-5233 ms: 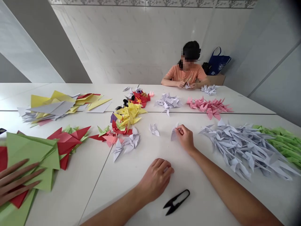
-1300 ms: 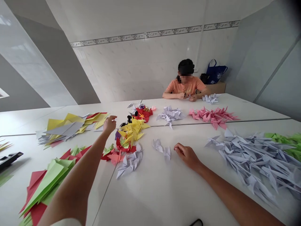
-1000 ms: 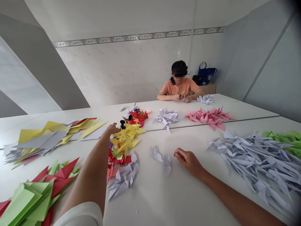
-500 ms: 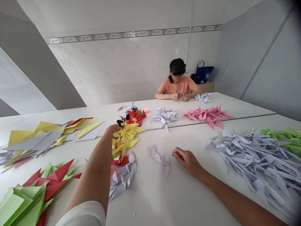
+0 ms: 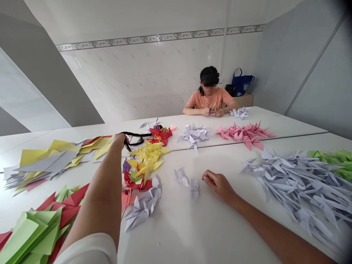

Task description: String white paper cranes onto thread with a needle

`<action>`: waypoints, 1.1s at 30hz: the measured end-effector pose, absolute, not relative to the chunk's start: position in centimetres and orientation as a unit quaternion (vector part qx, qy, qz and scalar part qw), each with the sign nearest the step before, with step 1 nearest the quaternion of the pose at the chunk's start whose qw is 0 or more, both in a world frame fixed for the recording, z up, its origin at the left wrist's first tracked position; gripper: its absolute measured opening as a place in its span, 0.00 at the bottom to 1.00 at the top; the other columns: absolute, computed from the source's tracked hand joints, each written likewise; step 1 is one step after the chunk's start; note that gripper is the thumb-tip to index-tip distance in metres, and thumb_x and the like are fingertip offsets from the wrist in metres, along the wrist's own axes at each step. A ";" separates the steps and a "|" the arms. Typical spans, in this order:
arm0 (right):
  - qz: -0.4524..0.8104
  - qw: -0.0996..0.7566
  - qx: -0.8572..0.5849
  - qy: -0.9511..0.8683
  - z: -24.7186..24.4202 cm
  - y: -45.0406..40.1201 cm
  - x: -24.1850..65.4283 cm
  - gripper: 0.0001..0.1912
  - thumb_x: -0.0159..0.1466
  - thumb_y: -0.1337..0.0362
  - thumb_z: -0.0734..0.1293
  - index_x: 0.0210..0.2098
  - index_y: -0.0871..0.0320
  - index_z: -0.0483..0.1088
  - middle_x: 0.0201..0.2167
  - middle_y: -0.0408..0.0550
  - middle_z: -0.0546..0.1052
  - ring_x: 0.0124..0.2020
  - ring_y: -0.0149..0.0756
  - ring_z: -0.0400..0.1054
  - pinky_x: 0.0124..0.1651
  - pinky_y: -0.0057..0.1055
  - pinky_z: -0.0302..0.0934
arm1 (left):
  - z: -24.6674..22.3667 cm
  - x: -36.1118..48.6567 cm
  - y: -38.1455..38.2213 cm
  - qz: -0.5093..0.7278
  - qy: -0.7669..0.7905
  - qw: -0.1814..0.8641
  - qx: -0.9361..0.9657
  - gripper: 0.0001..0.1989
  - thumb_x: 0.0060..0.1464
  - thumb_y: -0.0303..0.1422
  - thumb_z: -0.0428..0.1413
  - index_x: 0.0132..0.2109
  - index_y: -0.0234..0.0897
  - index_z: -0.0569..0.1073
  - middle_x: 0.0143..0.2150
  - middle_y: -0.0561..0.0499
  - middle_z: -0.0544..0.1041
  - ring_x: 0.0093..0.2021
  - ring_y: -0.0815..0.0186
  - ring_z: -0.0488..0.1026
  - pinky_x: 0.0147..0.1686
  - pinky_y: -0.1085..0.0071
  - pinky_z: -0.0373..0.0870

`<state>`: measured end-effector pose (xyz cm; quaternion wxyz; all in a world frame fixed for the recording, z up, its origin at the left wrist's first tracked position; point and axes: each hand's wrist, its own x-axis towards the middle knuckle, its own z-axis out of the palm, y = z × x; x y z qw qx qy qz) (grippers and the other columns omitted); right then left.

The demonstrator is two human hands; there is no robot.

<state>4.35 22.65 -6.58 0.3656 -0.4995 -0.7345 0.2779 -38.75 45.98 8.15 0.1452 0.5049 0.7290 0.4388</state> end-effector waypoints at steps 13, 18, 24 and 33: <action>0.266 0.372 -0.491 -0.741 -6.4 22.4 4.3 0.15 0.72 0.55 0.56 0.33 0.54 0.67 0.17 0.35 0.56 0.19 0.31 0.51 0.27 0.28 0.47 | 22.3 -39.4 44.8 0.607 0.607 0.145 0.492 0.19 0.65 0.38 0.57 0.59 0.34 0.71 0.57 0.42 0.74 0.52 0.58 0.75 0.51 0.54 0.77; 0.256 0.375 -0.487 -0.746 -6.3 22.2 4.3 0.15 0.72 0.56 0.56 0.33 0.54 0.67 0.17 0.36 0.57 0.20 0.30 0.51 0.28 0.28 0.47 | 25.9 -39.3 43.4 0.619 0.595 0.083 0.506 0.19 0.66 0.37 0.57 0.59 0.33 0.70 0.57 0.42 0.74 0.52 0.59 0.76 0.50 0.55 0.76; 0.240 0.376 -0.484 -0.753 -6.3 22.1 4.3 0.15 0.71 0.57 0.56 0.33 0.54 0.68 0.17 0.36 0.59 0.20 0.31 0.53 0.27 0.28 0.47 | 29.7 -40.3 41.1 0.627 0.590 -0.006 0.509 0.18 0.67 0.36 0.56 0.59 0.32 0.70 0.57 0.41 0.74 0.52 0.60 0.76 0.50 0.56 0.76; 0.226 0.380 -0.477 -0.759 -6.8 22.1 4.3 0.14 0.71 0.56 0.57 0.33 0.53 0.68 0.17 0.36 0.60 0.19 0.31 0.54 0.27 0.28 0.48 | 33.8 -40.4 38.1 0.594 0.559 -0.053 0.576 0.17 0.65 0.14 0.45 0.60 0.13 0.61 0.53 0.40 0.77 0.52 0.67 0.76 0.52 0.63 0.70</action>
